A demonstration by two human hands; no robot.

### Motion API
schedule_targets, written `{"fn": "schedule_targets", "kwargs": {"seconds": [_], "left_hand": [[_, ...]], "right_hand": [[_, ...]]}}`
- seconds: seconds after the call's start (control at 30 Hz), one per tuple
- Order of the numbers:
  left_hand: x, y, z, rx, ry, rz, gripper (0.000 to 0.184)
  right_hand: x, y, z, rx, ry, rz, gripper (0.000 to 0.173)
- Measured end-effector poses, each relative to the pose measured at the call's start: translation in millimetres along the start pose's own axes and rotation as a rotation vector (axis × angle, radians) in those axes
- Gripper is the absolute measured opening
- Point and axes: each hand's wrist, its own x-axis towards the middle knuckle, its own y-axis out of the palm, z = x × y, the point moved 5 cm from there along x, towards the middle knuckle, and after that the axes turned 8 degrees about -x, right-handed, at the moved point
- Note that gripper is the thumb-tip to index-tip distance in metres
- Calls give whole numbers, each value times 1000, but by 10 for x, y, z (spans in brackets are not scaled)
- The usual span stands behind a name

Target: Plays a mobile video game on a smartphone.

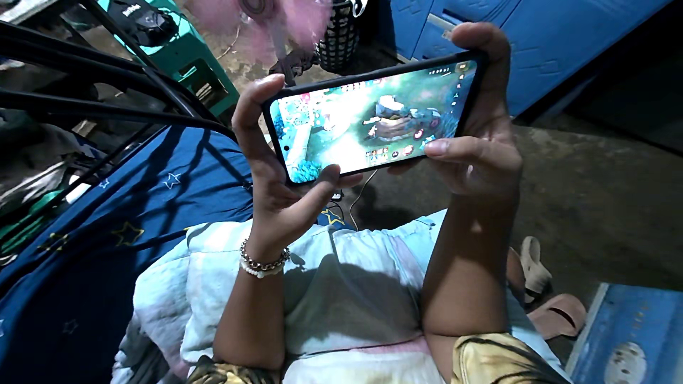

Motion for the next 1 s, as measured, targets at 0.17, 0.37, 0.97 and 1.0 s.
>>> {"fn": "schedule_targets", "kwargs": {"seconds": [0.17,0.37,0.97,1.0], "left_hand": [[-5,-5,1,8,-5,-5,95],[-1,-7,0,7,-8,-11,95],[-2,-18,6,10,-22,-13,97],[-2,-17,8,4,-22,-5,97]], "right_hand": [[4,1,3,2,-1,-2,76],[1,0,14,-12,-36,14,79],[-6,-5,9,16,-9,37,79],[-8,-6,6,23,0,31,79]]}}
